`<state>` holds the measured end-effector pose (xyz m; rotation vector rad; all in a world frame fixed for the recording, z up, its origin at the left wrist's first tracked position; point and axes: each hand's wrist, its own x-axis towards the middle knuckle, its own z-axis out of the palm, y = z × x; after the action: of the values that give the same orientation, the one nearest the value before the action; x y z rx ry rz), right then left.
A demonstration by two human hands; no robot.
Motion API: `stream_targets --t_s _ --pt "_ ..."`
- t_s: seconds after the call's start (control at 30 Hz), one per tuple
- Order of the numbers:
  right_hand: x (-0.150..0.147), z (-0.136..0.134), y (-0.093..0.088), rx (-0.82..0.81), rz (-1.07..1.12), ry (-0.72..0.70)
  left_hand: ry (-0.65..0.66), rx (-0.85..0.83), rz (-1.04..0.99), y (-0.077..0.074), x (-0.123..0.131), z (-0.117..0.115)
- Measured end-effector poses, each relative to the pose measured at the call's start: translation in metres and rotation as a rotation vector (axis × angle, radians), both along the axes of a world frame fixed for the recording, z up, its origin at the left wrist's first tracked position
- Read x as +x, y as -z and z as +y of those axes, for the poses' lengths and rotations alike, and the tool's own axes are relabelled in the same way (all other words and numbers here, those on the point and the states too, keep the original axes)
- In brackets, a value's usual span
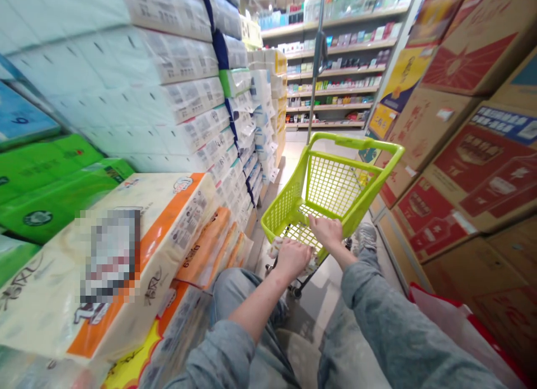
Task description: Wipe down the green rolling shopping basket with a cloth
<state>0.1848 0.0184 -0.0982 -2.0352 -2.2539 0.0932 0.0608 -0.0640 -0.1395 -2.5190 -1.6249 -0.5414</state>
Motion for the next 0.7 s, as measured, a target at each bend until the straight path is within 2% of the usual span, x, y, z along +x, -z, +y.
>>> stream_targets --t_s 0.13,0.23,0.33,0.47,0.53,0.6,0.7 --pt "0.01 -0.007 -0.002 -0.071 -0.016 -0.001 0.028 -0.018 -0.049 0.0 0.033 -0.005" --pt "0.025 -0.005 0.0 -0.022 -0.082 -0.042 0.095 -0.015 -0.052 0.0 0.038 -0.007" --pt "0.035 -0.002 0.004 0.021 -0.12 -0.063 0.092 -0.007 -0.032 -0.001 0.02 -0.003" --pt "0.04 0.0 0.004 0.015 -0.132 -0.078 0.036 0.038 0.015 -0.005 -0.03 0.007" --pt "0.041 0.001 0.003 0.011 -0.126 -0.087 0.075 0.061 0.032 -0.006 -0.049 0.01" --pt "0.041 0.002 0.003 0.014 -0.112 -0.097 0.078 0.082 0.034 -0.005 -0.058 0.011" --pt "0.042 0.004 0.003 0.017 -0.112 -0.104 0.0 0.097 0.022 -0.001 -0.051 0.009"
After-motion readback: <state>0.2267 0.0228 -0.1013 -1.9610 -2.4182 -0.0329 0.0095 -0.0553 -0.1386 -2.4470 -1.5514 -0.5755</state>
